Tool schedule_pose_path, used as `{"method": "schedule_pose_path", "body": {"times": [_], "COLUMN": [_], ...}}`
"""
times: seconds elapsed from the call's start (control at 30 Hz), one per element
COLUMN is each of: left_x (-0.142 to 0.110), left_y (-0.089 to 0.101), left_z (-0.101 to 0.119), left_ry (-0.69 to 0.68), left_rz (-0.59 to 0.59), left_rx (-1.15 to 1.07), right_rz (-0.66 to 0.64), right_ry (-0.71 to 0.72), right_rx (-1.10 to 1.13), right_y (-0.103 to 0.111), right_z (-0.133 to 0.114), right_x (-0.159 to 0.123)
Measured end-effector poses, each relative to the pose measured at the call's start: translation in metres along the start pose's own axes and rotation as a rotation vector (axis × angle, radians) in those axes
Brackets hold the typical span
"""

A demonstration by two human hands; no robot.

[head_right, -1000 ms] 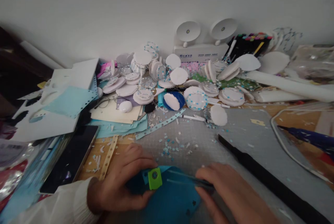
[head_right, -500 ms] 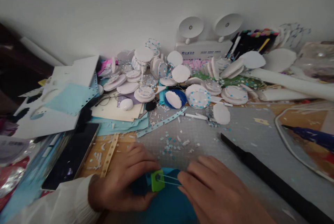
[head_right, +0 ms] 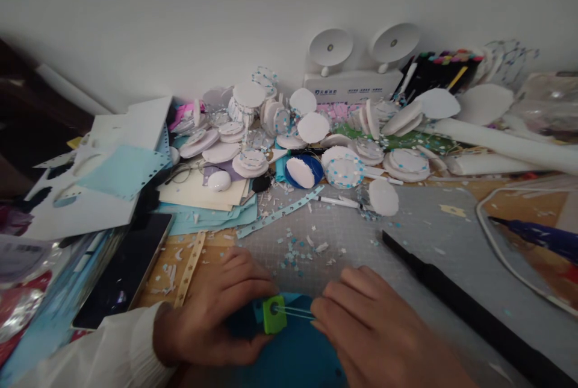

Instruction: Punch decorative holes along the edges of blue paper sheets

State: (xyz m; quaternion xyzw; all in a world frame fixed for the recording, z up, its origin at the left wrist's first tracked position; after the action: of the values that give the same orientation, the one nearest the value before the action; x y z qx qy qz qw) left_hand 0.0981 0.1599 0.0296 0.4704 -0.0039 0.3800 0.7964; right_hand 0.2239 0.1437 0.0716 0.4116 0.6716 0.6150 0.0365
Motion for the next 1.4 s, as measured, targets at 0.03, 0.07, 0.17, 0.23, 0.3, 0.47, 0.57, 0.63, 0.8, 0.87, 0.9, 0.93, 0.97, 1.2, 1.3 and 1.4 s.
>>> {"method": "schedule_pose_path", "body": {"times": [0.03, 0.07, 0.17, 0.23, 0.3, 0.47, 0.57, 0.63, 0.8, 0.87, 0.9, 0.93, 0.97, 1.2, 1.3, 1.4], "left_x": [0.0, -0.001, -0.002, -0.004, -0.005, -0.006, -0.007, -0.007, -0.007, -0.006, -0.006, -0.006, -0.007, -0.015, -0.015, -0.015], "left_y": [-0.001, -0.001, -0.002, -0.005, -0.009, -0.012, -0.012, -0.012, -0.013, -0.013, -0.013, -0.013, -0.013, -0.016, -0.017, -0.016], "left_z": [0.0, -0.001, -0.01, -0.019, -0.023, -0.025, -0.025, -0.024, -0.023, -0.023, -0.022, -0.022, -0.021, -0.024, -0.025, -0.026], "left_ry": [-0.002, 0.006, 0.109, 0.204, 0.262, 0.338, 0.373, 0.388, 0.408, 0.403, 0.399, 0.395, 0.394, 0.435, 0.455, 0.484], "left_rz": [-0.004, -0.007, -0.012, -0.042, -0.089, -0.113, -0.103, -0.115, -0.164, -0.149, -0.129, -0.105, -0.079, -0.026, -0.043, -0.067], "left_rx": [-0.004, -0.006, 0.006, 0.021, 0.033, 0.058, 0.025, -0.014, -0.027, -0.016, -0.007, 0.004, 0.016, 0.122, 0.102, 0.093], "right_rz": [-0.002, -0.004, -0.006, -0.002, 0.011, 0.072, 0.116, 0.186, 0.143, 0.063, 0.034, 0.011, -0.003, 0.086, 0.153, 0.085], "right_ry": [-0.01, -0.026, -0.179, -0.336, -0.476, -0.722, -0.782, -0.751, -0.484, -0.396, -0.365, -0.344, -0.328, -0.349, -0.436, -0.493], "right_rx": [0.001, 0.01, 0.102, 0.2, 0.295, 0.617, 0.827, 0.853, 0.779, 0.802, 0.805, 0.802, 0.792, 0.613, 0.583, 0.693], "right_y": [-0.001, -0.003, -0.008, -0.012, -0.015, -0.028, -0.039, -0.039, -0.038, -0.045, -0.048, -0.05, -0.052, -0.037, -0.03, -0.042], "right_z": [0.001, 0.002, 0.02, 0.04, 0.061, 0.098, 0.105, 0.105, 0.077, 0.063, 0.056, 0.051, 0.047, 0.05, 0.062, 0.065], "right_x": [-0.003, -0.006, -0.011, -0.012, -0.009, -0.007, -0.019, -0.025, -0.01, -0.002, 0.0, 0.002, 0.002, -0.008, -0.009, -0.007]}}
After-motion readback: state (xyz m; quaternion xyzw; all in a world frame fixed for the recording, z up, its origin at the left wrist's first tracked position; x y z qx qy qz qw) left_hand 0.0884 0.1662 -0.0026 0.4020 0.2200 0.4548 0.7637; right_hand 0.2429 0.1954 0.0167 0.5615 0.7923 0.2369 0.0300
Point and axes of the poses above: each hand's wrist, its own x-axis towards the middle knuckle, its own y-axis out of the back of the hand, z = x × y, the point moved 9 cm from there along x, towards the middle knuckle, and after that the axes turned 4 degrees about -z, right-handed, at the moved point
